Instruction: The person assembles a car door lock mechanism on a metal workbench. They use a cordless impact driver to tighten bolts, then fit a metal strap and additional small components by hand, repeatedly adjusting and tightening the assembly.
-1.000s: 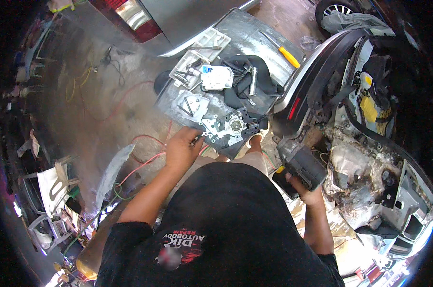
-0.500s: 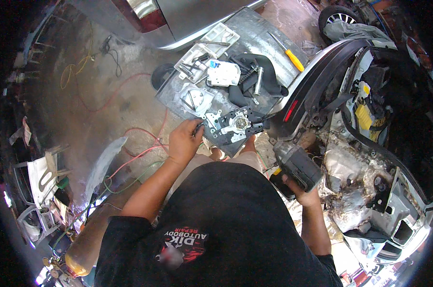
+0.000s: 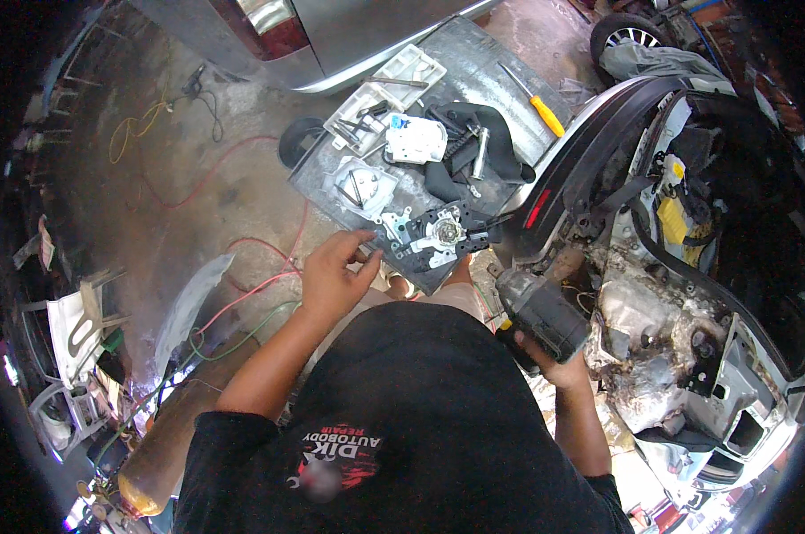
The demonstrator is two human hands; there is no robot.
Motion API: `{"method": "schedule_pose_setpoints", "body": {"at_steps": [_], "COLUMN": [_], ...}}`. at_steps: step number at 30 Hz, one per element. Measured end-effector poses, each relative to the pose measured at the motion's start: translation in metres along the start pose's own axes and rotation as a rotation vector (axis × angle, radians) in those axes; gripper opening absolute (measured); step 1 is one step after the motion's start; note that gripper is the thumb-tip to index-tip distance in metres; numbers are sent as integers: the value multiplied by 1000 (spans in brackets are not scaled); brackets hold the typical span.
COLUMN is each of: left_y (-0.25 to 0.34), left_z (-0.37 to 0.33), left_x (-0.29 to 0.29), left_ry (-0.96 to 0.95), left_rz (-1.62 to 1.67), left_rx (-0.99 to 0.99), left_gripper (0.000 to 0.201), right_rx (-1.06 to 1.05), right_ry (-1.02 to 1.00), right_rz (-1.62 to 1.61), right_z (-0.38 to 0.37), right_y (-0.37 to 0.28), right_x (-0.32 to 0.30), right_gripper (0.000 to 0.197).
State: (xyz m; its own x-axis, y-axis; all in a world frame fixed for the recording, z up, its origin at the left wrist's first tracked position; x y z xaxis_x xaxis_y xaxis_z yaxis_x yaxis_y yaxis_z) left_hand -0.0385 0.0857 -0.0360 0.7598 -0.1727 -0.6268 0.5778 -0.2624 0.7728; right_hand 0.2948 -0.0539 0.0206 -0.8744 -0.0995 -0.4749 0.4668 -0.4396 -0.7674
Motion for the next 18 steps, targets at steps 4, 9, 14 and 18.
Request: {"method": "schedule_pose_setpoints", "body": {"at_steps": [4,9,14,18], "left_y": [39,120,143,146], "left_z": [-5,-6,0,-11], "left_x": [-4,-2,16,18], "left_ry": [-81,-224,-458,-466], "left_rz": [122,216,263,248], "left_rx": [60,336,401,414], "left_gripper": [36,49,46,40], "right_rx": [-196,-74,-162,-193], "right_ry": [-11,-217,-280,-308], "right_rz": [148,-90,96,126], "right_z": [1,-6,-11,-19], "right_y": [-19,-32,-74,-77], "right_x": [2,12,14,3], "right_gripper": [39,33,44,44]}}
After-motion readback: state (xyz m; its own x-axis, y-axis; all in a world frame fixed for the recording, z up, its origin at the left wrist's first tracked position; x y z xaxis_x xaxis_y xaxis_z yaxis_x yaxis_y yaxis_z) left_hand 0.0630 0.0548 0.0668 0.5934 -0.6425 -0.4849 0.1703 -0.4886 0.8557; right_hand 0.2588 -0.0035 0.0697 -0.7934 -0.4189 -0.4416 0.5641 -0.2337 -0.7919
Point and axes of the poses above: each hand's wrist, its own z-axis away from the middle knuckle, its own x-axis out of the palm, y = z × x, the point moved 10 cm from there along -z, towards the middle knuckle, and after that the axes turned 5 degrees about x, right-handed, at the moved point
